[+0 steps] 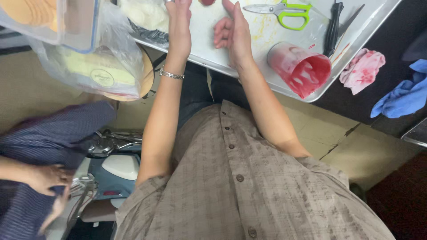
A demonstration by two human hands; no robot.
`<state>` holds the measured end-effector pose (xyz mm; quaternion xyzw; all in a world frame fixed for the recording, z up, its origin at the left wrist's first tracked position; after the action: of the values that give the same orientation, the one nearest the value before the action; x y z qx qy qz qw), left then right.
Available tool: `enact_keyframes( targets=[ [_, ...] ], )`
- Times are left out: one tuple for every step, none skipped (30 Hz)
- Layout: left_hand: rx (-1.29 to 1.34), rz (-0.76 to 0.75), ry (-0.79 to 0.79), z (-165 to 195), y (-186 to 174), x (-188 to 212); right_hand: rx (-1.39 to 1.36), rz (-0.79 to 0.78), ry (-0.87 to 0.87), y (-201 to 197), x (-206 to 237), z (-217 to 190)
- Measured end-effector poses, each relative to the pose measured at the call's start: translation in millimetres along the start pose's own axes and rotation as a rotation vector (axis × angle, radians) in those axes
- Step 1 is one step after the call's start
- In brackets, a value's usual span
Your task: The person dips heart-shaped pastries into a red glaze using a strainer, presses round cookies together, wipes the tray, washes a strainer and cup at the sink, and strains red glaze from a container through a strainer into a bowl.
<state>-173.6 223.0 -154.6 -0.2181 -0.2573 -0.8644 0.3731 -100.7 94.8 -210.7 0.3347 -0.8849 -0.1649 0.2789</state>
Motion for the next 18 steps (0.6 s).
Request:
enact_keyframes(
  targets=[
    [0.014, -0.021, -0.008, -1.0, 2.5, -1.0, 0.045, 0.004, -0.033, -0.5, -1.4, -2.6],
    [0.037, -0.035, -0.02, -2.3, 4.0, -1.5, 0.052, 0.014, -0.031, -0.8, -1.7, -1.7],
    [0.06, -0.048, -0.035, -4.8, 5.1, -1.2, 0.058, 0.024, -0.027, -1.7, -1.5, -0.5],
    [0.084, -0.057, -0.05, -7.8, 5.4, -0.4, 0.065, 0.033, -0.02, -2.7, -0.9, 1.3],
    [0.077, -0.046, -0.056, -10.6, 4.6, -0.1, 0.05, 0.047, -0.01, -4.3, -0.6, 3.4],
    [0.068, -0.036, -0.062, -13.8, 3.9, -0.1, 0.034, 0.061, -0.001, -6.5, -0.3, 5.4],
    [0.06, -0.025, -0.068, -17.6, 2.5, -0.2, 0.019, 0.075, 0.009, -9.4, 0.3, 7.5],
    [0.056, -0.028, -0.079, -22.1, 1.4, -0.6, 0.013, 0.08, 0.014, -12.3, 0.5, 9.5],
    [0.052, -0.03, -0.089, -26.9, 0.4, -0.9, 0.009, 0.086, 0.02, -15.8, 0.9, 11.4],
    [0.049, -0.033, -0.101, -32.4, -0.6, -1.7, 0.005, 0.092, 0.027, -19.9, 1.8, 13.6],
    [0.075, -0.035, -0.112, -37.7, -2.4, -3.0, -0.006, 0.104, 0.028, -24.6, 2.7, 15.4],
    [0.102, -0.037, -0.12, -42.6, -4.3, -4.4, -0.017, 0.115, 0.027, -29.1, 3.5, 17.2],
    [0.128, -0.039, -0.128, -47.5, -6.1, -6.0, -0.028, 0.125, 0.026, -33.3, 4.4, 19.0],
    [0.126, -0.037, -0.121, -50.8, -7.9, -6.5, 0.006, 0.142, 0.006, -38.8, 5.2, 19.2],
    [0.124, -0.037, -0.116, -54.2, -9.4, -7.3, 0.04, 0.161, -0.014, -44.2, 6.1, 19.5],
    [0.122, -0.036, -0.109, -56.9, -10.9, -7.6, 0.074, 0.178, -0.034, -48.5, 6.8, 19.5],
    [0.114, -0.039, -0.106, -59.7, -12.2, -7.9, 0.129, 0.178, -0.067, -50.7, 7.2, 18.4],
    [0.107, -0.041, -0.101, -61.5, -13.2, -7.8, 0.184, 0.176, -0.1, -51.8, 7.2, 16.6]
  ],
)
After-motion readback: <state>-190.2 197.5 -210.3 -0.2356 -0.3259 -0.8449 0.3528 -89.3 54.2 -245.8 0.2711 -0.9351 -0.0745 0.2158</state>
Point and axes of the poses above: each hand's wrist, its own x-axis away from the middle knuckle, its own y-axis out of the palm, z = x × y, the point moved 10 cm from there along -x, towards the middle knuckle, and after that the axes turned 15 degrees about -y, right-handed, at the moved point
